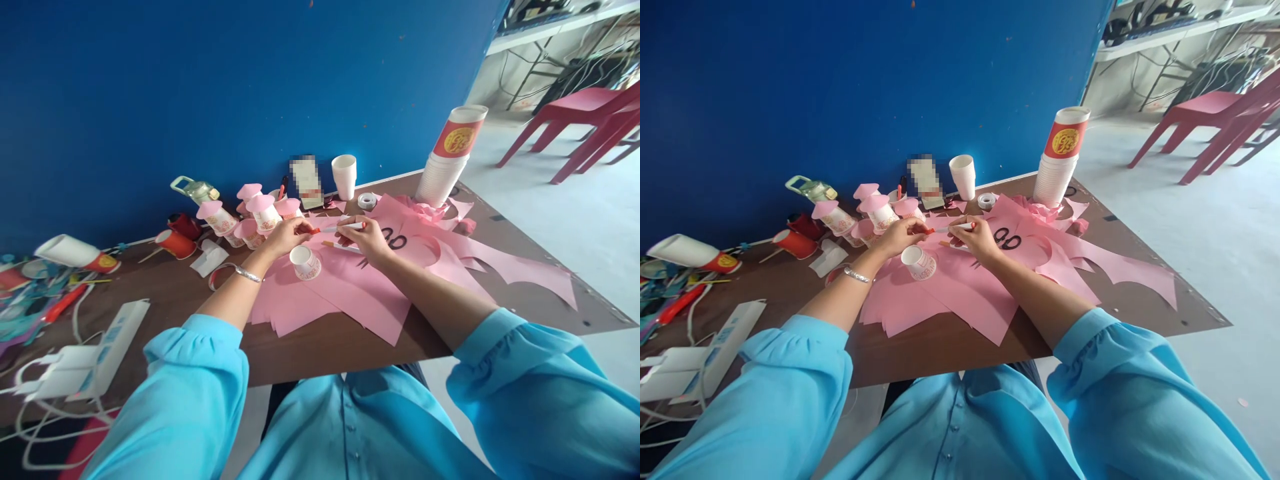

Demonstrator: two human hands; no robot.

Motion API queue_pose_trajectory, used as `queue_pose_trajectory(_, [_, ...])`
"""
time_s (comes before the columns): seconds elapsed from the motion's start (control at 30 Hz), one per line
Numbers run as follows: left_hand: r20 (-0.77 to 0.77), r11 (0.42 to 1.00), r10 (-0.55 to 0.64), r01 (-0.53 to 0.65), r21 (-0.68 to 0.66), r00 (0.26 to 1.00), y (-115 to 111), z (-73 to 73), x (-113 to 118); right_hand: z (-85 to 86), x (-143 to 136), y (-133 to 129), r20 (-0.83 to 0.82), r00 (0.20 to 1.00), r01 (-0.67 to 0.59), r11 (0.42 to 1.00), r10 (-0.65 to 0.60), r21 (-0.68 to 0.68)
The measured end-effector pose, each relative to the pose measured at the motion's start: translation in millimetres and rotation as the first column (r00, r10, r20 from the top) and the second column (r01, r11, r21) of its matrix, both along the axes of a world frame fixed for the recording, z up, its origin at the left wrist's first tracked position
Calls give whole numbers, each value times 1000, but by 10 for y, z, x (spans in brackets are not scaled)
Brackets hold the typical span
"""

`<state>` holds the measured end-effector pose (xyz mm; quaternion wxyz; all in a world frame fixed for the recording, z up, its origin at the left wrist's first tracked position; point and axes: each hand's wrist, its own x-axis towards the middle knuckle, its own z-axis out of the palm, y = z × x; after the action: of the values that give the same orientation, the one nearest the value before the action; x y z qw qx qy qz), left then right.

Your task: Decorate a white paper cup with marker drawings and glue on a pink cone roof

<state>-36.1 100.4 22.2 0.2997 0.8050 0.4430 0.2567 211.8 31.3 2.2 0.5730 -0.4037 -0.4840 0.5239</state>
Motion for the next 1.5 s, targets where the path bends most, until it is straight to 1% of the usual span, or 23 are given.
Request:
queue_pose_trajectory(0.2, [32,1000,-2,2,-24,999,2,16,14,-20,-5,24,-24,1000,10,1000,-10,11])
queue_pose_trajectory(0.47, [54,997,-49,52,-52,997,-24,48,37,-16,1,21,-39,999,-22,1000,23,11])
queue_pose_trajectory(0.53, [85,996,-53,59,-72,995,-27,62,46,5,16,10,-17,999,-39,999,39,19])
queue_pose_trajectory(0.63, [116,994,-59,68,-80,992,-31,75,56,31,31,-3,65,995,-73,997,71,30])
queue_pose_trajectory(0.7, [142,993,-55,70,-96,988,-39,77,60,33,30,-8,80,994,-72,997,69,25])
queue_pose_trajectory(0.83, [182,988,-23,50,-145,983,-77,79,60,5,0,-20,-10,998,-63,998,63,15])
queue_pose_trajectory(0.93, [191,991,-7,33,-130,982,-105,92,59,-13,-14,-23,-89,993,-78,997,76,-15])
queue_pose_trajectory(1.0, [213,991,7,22,-131,977,-116,98,63,-15,3,-6,-92,991,-96,994,92,-42])
queue_pose_trajectory(1.1, [275,984,45,5,-180,960,-121,87,75,-15,70,55,8,996,-84,996,85,-39])
queue_pose_trajectory(1.23, [334,971,111,-31,-236,936,-132,38,71,-50,143,145,166,986,7,998,-18,68])
queue_pose_trajectory(1.3, [329,971,119,-42,-234,937,-144,15,51,-83,141,174,242,970,13,995,-36,97])
queue_pose_trajectory(1.4, [326,970,134,-56,-236,936,-159,-13,17,-129,122,201,331,943,2,995,-35,97])
queue_pose_trajectory(1.5, [353,960,157,-58,-276,922,-193,-53,7,-156,143,223,449,890,21,991,-79,131])
